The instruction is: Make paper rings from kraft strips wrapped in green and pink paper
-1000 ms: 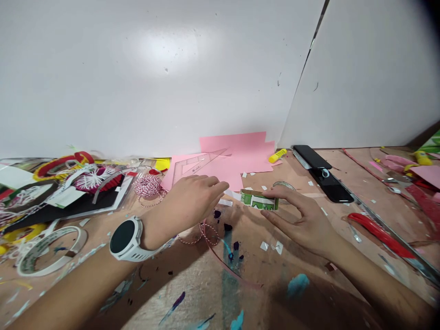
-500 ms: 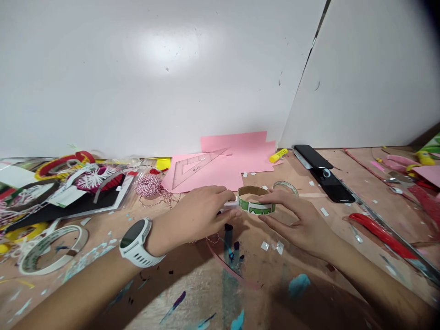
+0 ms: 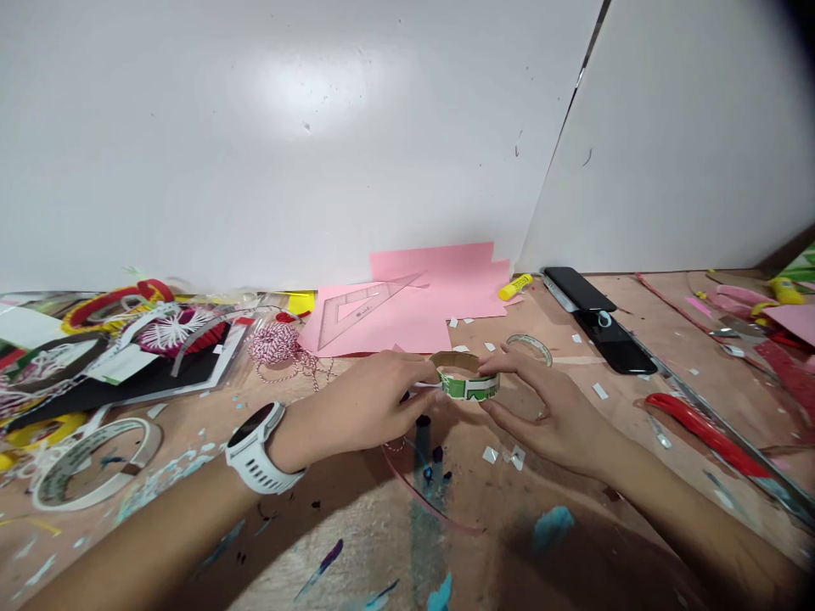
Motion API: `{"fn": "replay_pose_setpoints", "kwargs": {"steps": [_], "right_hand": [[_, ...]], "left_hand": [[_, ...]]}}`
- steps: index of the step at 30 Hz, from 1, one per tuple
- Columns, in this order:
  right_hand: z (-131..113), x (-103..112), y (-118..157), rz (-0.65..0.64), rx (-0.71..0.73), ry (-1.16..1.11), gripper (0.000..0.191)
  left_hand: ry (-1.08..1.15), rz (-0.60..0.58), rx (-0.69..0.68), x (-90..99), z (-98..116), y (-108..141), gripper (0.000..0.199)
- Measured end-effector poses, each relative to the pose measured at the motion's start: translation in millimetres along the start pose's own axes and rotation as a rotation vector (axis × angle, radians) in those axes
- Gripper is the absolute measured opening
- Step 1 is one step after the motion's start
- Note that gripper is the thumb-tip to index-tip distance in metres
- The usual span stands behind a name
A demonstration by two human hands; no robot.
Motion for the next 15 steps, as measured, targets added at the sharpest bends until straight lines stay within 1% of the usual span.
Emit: {"fn": "replay_pose_setpoints", "kwargs": {"steps": [3, 6, 9, 12, 15], "right_hand": [[1.4, -3.1, 0.6, -0.024, -0.027, 0.002, 0.032], [0.3, -7.4, 1.8, -0.031, -0.007, -0.012, 0.039], [-1.8, -11.3, 3.4, -0.037, 0.005, -0.048, 0.043], [-4.3, -13.4, 5.7, -0.022, 0.042, -0.026, 0.046], [-7.5, -14.5, 8.8, 0.014, 0.119, 0.069, 0.048]], "left_hand": [[0.058, 0.023, 0.041, -0.5, 2.2, -0.4, 0.020], [0.126, 0.024, 0.064, -3.9, 5.0, -0.9, 0.019], [0.138, 0.025, 0.099, -8.9, 6.1, -0.7, 0.021], [0.145, 0.010, 0.119, -14.6, 8.7, -0.3, 0.022], [0.162, -0.022, 0.115, -19.2, 14.6, 0.1, 0.023]]}}
Point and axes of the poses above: each hand's wrist, its own y-axis away from the middle knuckle, its own x-axis out of the back of the hand, z = x × y, the point moved 4 cm from there along -y, towards the middle knuckle, and after that the axes turned 13 degrees about y, right-handed, at the moved point
